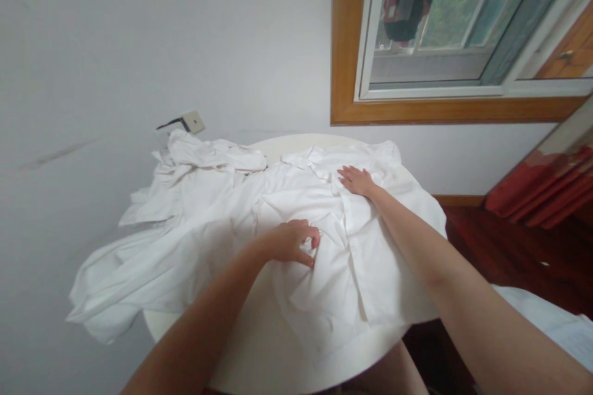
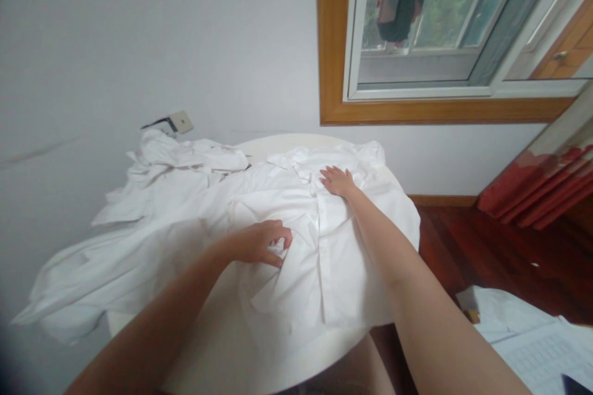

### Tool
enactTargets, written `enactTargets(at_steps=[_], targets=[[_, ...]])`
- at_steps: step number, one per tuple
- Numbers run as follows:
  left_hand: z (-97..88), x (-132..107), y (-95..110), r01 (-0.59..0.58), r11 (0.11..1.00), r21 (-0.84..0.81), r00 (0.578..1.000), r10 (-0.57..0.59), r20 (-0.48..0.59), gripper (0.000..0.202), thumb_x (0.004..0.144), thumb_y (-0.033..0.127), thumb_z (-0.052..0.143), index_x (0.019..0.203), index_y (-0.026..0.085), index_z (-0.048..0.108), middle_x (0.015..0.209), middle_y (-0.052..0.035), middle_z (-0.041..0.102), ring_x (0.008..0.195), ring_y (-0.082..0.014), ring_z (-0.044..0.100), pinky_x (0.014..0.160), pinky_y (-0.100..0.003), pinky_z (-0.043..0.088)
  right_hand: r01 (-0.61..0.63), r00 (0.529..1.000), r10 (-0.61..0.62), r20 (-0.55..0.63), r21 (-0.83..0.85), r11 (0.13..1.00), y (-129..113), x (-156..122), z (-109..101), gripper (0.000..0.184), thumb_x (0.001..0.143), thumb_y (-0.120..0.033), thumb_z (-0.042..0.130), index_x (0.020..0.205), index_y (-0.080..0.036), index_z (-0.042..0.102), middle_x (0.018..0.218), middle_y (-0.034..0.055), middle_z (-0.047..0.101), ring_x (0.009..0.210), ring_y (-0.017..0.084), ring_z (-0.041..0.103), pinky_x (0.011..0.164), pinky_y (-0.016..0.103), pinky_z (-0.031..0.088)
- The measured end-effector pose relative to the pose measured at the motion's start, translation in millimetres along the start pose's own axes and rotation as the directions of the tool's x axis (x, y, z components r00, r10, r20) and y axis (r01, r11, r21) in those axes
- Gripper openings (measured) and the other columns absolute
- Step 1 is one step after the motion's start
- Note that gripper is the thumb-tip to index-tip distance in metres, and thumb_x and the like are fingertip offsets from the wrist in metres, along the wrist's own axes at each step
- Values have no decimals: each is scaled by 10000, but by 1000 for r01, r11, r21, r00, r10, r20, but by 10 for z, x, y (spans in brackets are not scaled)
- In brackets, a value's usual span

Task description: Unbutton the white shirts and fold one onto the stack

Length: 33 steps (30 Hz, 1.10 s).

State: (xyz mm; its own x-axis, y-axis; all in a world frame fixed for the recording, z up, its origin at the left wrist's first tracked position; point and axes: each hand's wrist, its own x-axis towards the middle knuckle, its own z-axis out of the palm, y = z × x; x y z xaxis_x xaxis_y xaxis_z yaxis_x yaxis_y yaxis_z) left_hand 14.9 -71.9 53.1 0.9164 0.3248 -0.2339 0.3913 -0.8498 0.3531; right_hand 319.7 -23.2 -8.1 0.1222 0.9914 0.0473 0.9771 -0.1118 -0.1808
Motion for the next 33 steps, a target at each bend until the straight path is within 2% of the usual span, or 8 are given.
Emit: enactTargets(at_steps=[5, 9, 15, 17, 20, 24, 27, 33], targets=[[-53, -4, 84, -55, 987, -149, 992, 71, 106, 44, 723, 227, 675, 741, 188, 666, 730, 22, 538, 676, -103, 516, 621, -207, 372, 5, 1000, -5, -10, -19, 1000, -28, -37, 8, 516, 960, -462, 215, 1443, -311, 317, 1541, -15, 242, 1419, 219, 193, 1127, 545, 145], [-129, -95, 136, -34, 943, -332, 877, 188, 443, 89, 662, 257, 744, 681, 192, 685, 617, 46, 589, 586, -95, 521, 556, -201, 379, 8, 1000, -8, 9, -32, 999, -38, -63, -31, 532, 958, -475, 196, 1453, -307, 293, 1548, -14, 220, 1419, 223, 187, 1127, 533, 144], [-230, -207, 254, 106, 930, -353, 814, 123, 567, 98, 675, 302, 734, 711, 212, 720, 606, 40, 655, 574, -108, 560, 539, -202, 405, 17, 999, -19, -47, -58, 998, -50, -119, -5, 540, 955, -483, 194, 1452, -300, 297, 1543, -12, 239, 1411, 216, 205, 1125, 516, 148], [-242, -176, 287, 64, 933, -353, 879, 115, 462, 182, 749, 376, 671, 800, 211, 730, 676, 18, 686, 625, -117, 589, 581, -204, 432, 13, 997, -18, -73, -66, 998, -57, -139, 13, 532, 957, -477, 199, 1450, -302, 302, 1541, -9, 247, 1410, 214, 209, 1124, 510, 149], [-168, -34, 314, -67, 968, -243, 998, 64, -19, 260, 863, 389, 533, 944, 208, 701, 875, -24, 705, 798, -146, 620, 748, -245, 472, 12, 996, -18, -84, -68, 998, -72, -157, 19, 532, 960, -472, 198, 1450, -295, 304, 1541, 2, 247, 1411, 220, 208, 1122, 511, 146], [110, 236, 221, 72, 994, 79, 810, -12, -586, 339, 902, 324, 465, 1199, 219, 591, 1328, -103, 528, 1259, -253, 430, 1067, -428, 322, 8, 997, -13, -76, -64, 998, -119, -197, 16, 548, 957, -469, 192, 1459, -273, 295, 1545, 27, 231, 1416, 244, 192, 1118, 541, 128], [311, 338, 97, 298, 939, 169, 774, -135, -618, 517, 905, 406, 452, 1387, 224, 415, 1502, -136, 309, 1390, -327, 233, 1110, -561, 175, -9, 998, 6, -61, -56, 998, -173, -282, 19, 567, 952, -483, 188, 1468, -265, 273, 1552, 33, 204, 1426, 261, 153, 1113, 573, 109], [366, 156, 107, 270, 942, 198, 935, -208, -287, 747, 832, 696, 363, 1440, 265, 320, 1533, -171, 218, 1397, -419, 159, 1025, -678, 198, -55, 997, 58, 50, -54, 997, -232, -523, -150, 598, 935, -551, 209, 1463, -281, 277, 1555, 34, 202, 1416, 284, 175, 1091, 599, 165]])
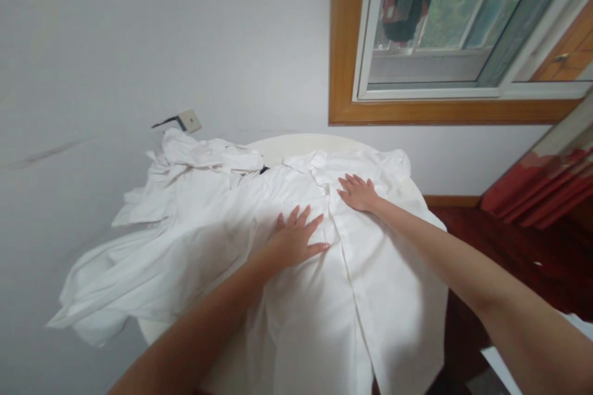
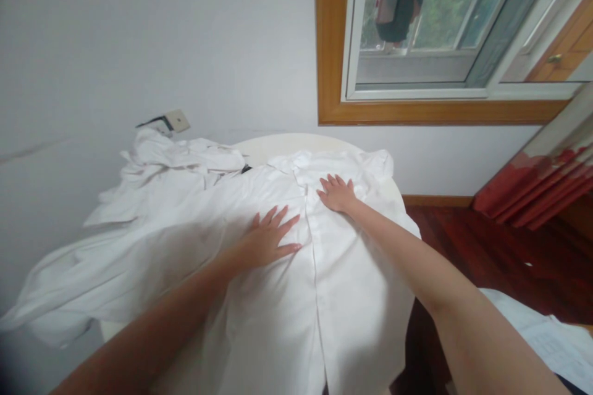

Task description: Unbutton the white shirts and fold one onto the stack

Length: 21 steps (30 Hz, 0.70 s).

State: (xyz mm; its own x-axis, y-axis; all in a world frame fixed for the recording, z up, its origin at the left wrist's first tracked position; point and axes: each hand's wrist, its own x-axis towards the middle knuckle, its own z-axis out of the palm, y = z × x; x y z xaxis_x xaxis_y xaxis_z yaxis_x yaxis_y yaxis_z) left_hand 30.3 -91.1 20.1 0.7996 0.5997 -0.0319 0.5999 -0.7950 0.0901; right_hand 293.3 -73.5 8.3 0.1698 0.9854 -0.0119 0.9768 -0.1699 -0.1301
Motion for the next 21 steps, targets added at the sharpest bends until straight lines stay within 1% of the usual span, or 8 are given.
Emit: enactTargets(at_steps=[4, 6, 8, 10, 12, 17, 19, 21], targets=[[-77, -181, -51, -157, 988, 4, 987, 157, 27, 701, 851, 686, 330, 1437, 302, 317, 1544, -138, 201, 1417, -356, 149, 1075, -637, 149, 28, 1000, -28, -8, 15, 999, 41, -25, -155, 562, 941, -560, 176, 1328, -304, 493, 1434, 55, 442, 1292, 287, 403, 1006, 515, 360], [-81, -254, -104, -234, 972, 10, 972, 233, 13, 651, 875, 648, 335, 1438, 321, 306, 1550, -110, 196, 1424, -311, 159, 1106, -590, 131, 97, 995, -97, -38, 1, 995, 44, 28, -154, 539, 941, -556, 213, 1340, -308, 478, 1433, 52, 443, 1301, 271, 392, 1023, 488, 350], [-79, -316, -143, -266, 964, 17, 964, 266, 6, 628, 884, 624, 353, 1438, 334, 299, 1550, -97, 203, 1423, -296, 171, 1114, -568, 135, 148, 989, -148, -12, -20, 989, 20, 113, -102, 559, 927, -581, 257, 1404, -320, 388, 1503, 36, 338, 1374, 275, 275, 1070, 524, 274], [-82, -369, -147, -274, 962, 19, 962, 273, 6, 616, 887, 613, 361, 1437, 342, 298, 1547, -92, 217, 1420, -299, 183, 1112, -566, 147, 127, 991, -126, 41, -24, 992, -25, 214, -36, 623, 902, -642, 245, 1442, -340, 311, 1552, 20, 218, 1416, 300, 158, 1080, 593, 194], [-85, -420, -111, -269, 963, 15, 963, 269, 12, 610, 894, 604, 355, 1441, 342, 290, 1546, -93, 221, 1419, -299, 186, 1112, -564, 151, 58, 996, -57, 64, -12, 998, -77, 311, 12, 686, 873, -699, 206, 1461, -350, 262, 1568, 18, 148, 1425, 327, 103, 1067, 645, 143], [-93, -539, 64, -200, 980, 8, 980, 200, 15, 616, 903, 595, 334, 1449, 316, 283, 1539, -100, 238, 1416, -312, 187, 1095, -562, 204, -31, 999, 31, 33, 17, 999, -157, 402, 43, 710, 861, -719, 154, 1468, -358, 232, 1570, 27, 139, 1428, 331, 79, 1049, 682, 89], [-170, -513, 106, -188, 982, -11, 982, 188, 20, 599, 900, 571, 369, 1431, 295, 335, 1505, -105, 321, 1381, -315, 276, 1069, -521, 280, -24, 1000, 24, -8, 7, 1000, -176, 358, 49, 681, 880, -690, 152, 1462, -351, 251, 1565, 36, 167, 1423, 323, 107, 1053, 664, 111], [-333, -382, 88, -170, 984, -53, 985, 172, 25, 501, 920, 501, 371, 1357, 272, 457, 1391, -92, 492, 1273, -275, 444, 1018, -430, 369, -11, 996, 10, -90, -18, 1000, -199, 287, 50, 619, 916, -620, 173, 1436, -320, 327, 1534, 65, 260, 1397, 313, 197, 1059, 610, 173]])
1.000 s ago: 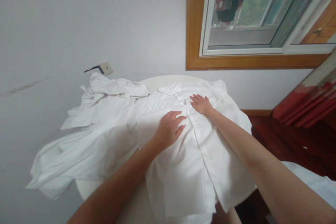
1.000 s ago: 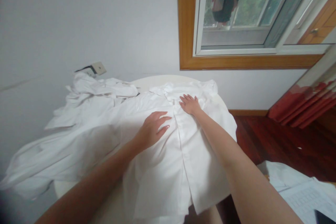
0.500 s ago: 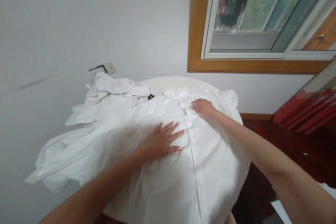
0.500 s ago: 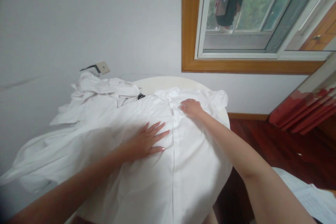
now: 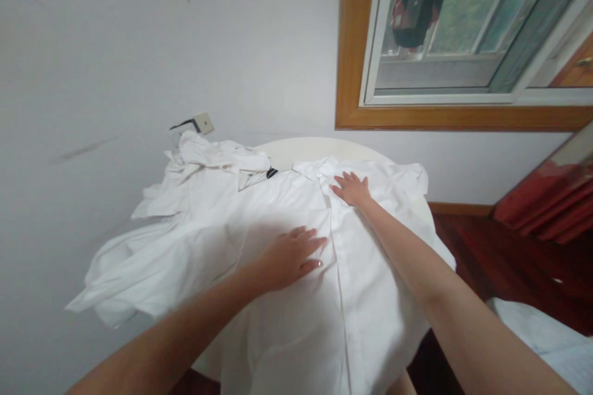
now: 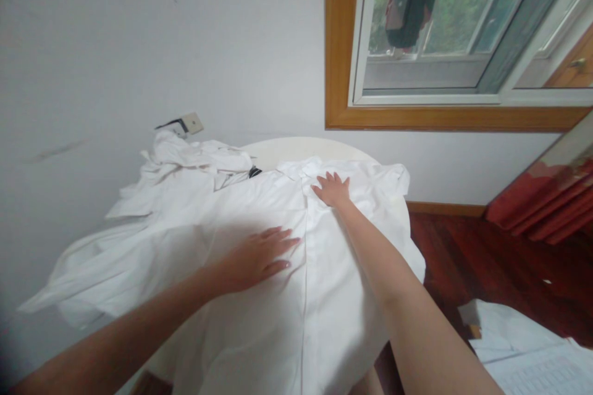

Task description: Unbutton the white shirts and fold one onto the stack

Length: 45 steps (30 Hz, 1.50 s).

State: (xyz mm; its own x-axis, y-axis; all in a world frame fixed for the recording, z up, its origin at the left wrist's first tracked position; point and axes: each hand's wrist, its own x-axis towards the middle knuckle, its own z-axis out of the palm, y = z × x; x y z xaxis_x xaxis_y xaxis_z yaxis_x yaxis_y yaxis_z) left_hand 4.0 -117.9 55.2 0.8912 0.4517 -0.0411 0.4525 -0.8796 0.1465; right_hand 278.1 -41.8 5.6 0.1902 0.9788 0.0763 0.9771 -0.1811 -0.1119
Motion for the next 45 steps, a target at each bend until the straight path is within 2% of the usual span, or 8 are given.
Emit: enactTargets(at_steps=[4, 7, 15, 21, 26, 32, 40, 45], targets=[[-455, 498, -349, 153, 988, -27, 978, -155, -140, 390, 954, 348, 293, 1133, 252, 626, 1101, -36, 677, 1011, -199, 599, 885, -315, 435, 27, 990, -32, -136, -37, 999, -56, -130, -58, 488, 964, -421, 226, 1223, -209, 581, 1278, 134, 557, 1183, 267, 468, 971, 428, 341], [-610, 891, -742, 448, 887, 110, 864, -398, -309, 384, 931, 289, 322, 1040, 144, 660, 1062, -143, 659, 1032, -273, 561, 862, -367, 411, 39, 985, -49, -164, -65, 997, -90, -169, -126, 441, 963, -341, 259, 1089, -186, 652, 1147, 140, 620, 1091, 255, 501, 901, 380, 365], [-218, 1175, -1292, 589, 751, 298, 803, -506, -315, 437, 864, 433, 497, 1012, 51, 651, 1102, -238, 613, 1140, -361, 452, 910, -435, 329, 52, 985, -73, -156, -137, 989, -45, -147, -211, 397, 944, -355, 330, 1048, -195, 677, 1134, 142, 595, 1090, 266, 459, 856, 365, 390], [-177, 1278, -1376, 591, 756, 281, 799, -501, -332, 315, 907, 198, 382, 991, 63, 655, 1025, -215, 647, 1041, -319, 544, 844, -410, 369, 23, 981, -54, -189, -163, 986, -2, -91, -183, 345, 934, -315, 363, 1019, -178, 667, 1103, 148, 582, 1053, 267, 492, 823, 357, 432], [-550, 1421, -1484, 568, 767, 297, 806, -446, -389, 361, 892, 64, 283, 1043, 58, 612, 1026, -209, 620, 969, -291, 580, 783, -387, 402, -8, 983, -19, -184, -147, 989, -105, -40, -150, 344, 935, -168, 299, 1051, -151, 622, 1118, 144, 567, 964, 213, 570, 726, 288, 459], [-907, 1581, -1611, 548, 748, 374, 791, -319, -521, 333, 922, 95, 275, 1017, 85, 594, 1023, -158, 593, 994, -254, 522, 820, -379, 400, -54, 958, 51, -282, -3, 999, -155, -155, -290, 390, 976, -273, 235, 1095, -196, 598, 1135, 98, 583, 915, 174, 616, 734, 264, 442], [-522, 1669, -1387, 371, 799, 474, 879, -136, -458, 325, 889, 97, 311, 933, 154, 628, 1125, -153, 569, 1147, -283, 434, 955, -474, 324, 77, 997, -78, 12, 33, 996, -248, -298, -273, 405, 932, -414, 342, 1135, -217, 632, 1133, 106, 659, 1066, 250, 590, 882, 369, 427], [-173, 1590, -1031, 317, 880, 354, 906, -170, -388, 286, 880, 133, 367, 966, 139, 639, 1003, -146, 623, 1036, -270, 537, 856, -400, 423, 195, 977, -201, 70, 81, 977, -309, -288, -90, 620, 930, -539, 281, 1433, -184, 350, 1536, 108, 243, 1414, 276, 182, 1111, 533, 144]])
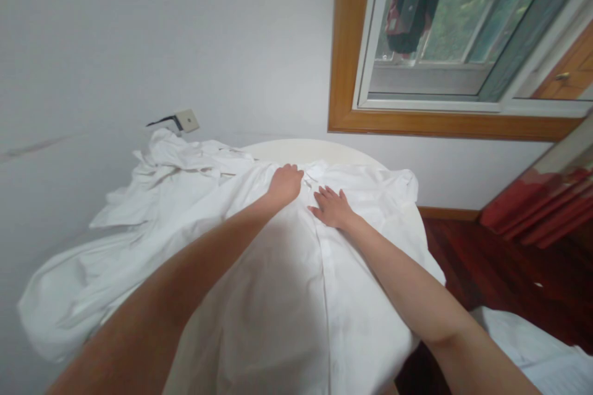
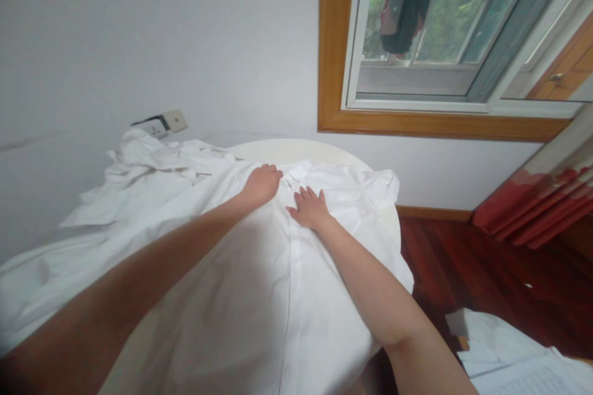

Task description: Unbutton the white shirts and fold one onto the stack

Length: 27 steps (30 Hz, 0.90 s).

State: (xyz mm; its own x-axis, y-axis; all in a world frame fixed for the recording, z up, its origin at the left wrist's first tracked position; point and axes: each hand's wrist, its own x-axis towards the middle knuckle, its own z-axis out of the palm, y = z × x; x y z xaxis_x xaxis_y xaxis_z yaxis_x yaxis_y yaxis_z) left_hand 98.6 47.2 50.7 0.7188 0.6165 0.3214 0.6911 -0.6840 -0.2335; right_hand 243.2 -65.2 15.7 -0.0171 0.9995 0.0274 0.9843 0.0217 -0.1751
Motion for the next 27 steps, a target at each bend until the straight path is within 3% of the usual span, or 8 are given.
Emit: enactTargets(at_steps=[3, 7, 9, 12, 15, 20, 25, 27], targets=[[195, -252, 127, 26, 993, -115, 995, -15, 94, 325, 905, 212, 372, 1106, 141, 618, 1066, -132, 644, 1059, -241, 561, 902, -375, 439, 22, 997, -25, 75, 41, 999, 5, -11, 22, 739, 901, -642, 215, 1479, -182, 250, 1562, 96, 142, 1439, 276, 60, 1116, 578, 38], [420, -606, 173, 89, 980, -178, 996, -85, 27, 454, 934, 331, 352, 1349, 178, 456, 1396, -127, 474, 1289, -257, 422, 1053, -448, 343, 70, 986, -80, 149, 72, 995, 33, -118, -25, 818, 849, -717, 263, 1494, -217, 202, 1570, 54, 89, 1442, 282, 23, 1117, 585, 22], [449, -743, 193, 107, 976, -188, 994, -111, -10, 517, 925, 392, 370, 1393, 173, 405, 1440, -143, 417, 1336, -283, 363, 1076, -479, 312, 116, 975, -129, 180, 83, 990, 65, -168, -92, 800, 843, -716, 307, 1480, -235, 254, 1566, 48, 130, 1438, 279, 83, 1131, 540, 91], [412, -871, 240, 97, 977, -191, 990, -114, -78, 575, 906, 423, 402, 1409, 145, 380, 1475, -159, 358, 1375, -297, 298, 1106, -479, 273, 145, 973, -155, 170, 67, 987, 128, -122, -255, 588, 897, -591, 363, 1379, -266, 450, 1461, 58, 410, 1348, 252, 352, 1076, 403, 304], [357, -914, 280, 93, 973, -210, 993, -106, -52, 511, 917, 381, 381, 1365, 143, 444, 1446, -141, 414, 1350, -275, 351, 1108, -455, 286, 57, 998, -56, 42, -22, 998, 159, 108, -412, 461, 943, -362, 366, 1387, -253, 425, 1267, 86, 605, 1156, 227, 560, 917, 327, 440], [319, -916, 303, 111, 967, -227, 993, -116, -8, 469, 922, 362, 379, 1335, 165, 482, 1419, -120, 457, 1324, -273, 394, 1089, -466, 320, -15, 1000, 16, 6, -169, 986, 82, 598, -455, 521, 932, -259, 383, 1446, -292, 302, 1259, 78, 612, 1116, 215, 590, 852, 310, 460], [265, -928, 289, 115, 964, -240, 993, -121, -10, 465, 925, 373, 385, 1334, 172, 479, 1412, -114, 466, 1315, -265, 406, 1088, -447, 326, -9, 999, 18, 42, -199, 980, 14, 925, -409, 346, 908, -290, 439, 1232, -254, 554, 1167, 80, 658, 1077, 217, 607, 827, 300, 465], [225, -932, 272, 119, 961, -249, 990, -133, -39, 468, 929, 378, 381, 1339, 170, 469, 1420, -119, 455, 1322, -260, 395, 1086, -443, 327, -46, 999, 47, -1, -210, 977, 20, 1016, -389, 331, 927, -296, 398, 1206, -208, 553, 1160, 123, 648, 1078, 242, 600, 827, 327, 463]])
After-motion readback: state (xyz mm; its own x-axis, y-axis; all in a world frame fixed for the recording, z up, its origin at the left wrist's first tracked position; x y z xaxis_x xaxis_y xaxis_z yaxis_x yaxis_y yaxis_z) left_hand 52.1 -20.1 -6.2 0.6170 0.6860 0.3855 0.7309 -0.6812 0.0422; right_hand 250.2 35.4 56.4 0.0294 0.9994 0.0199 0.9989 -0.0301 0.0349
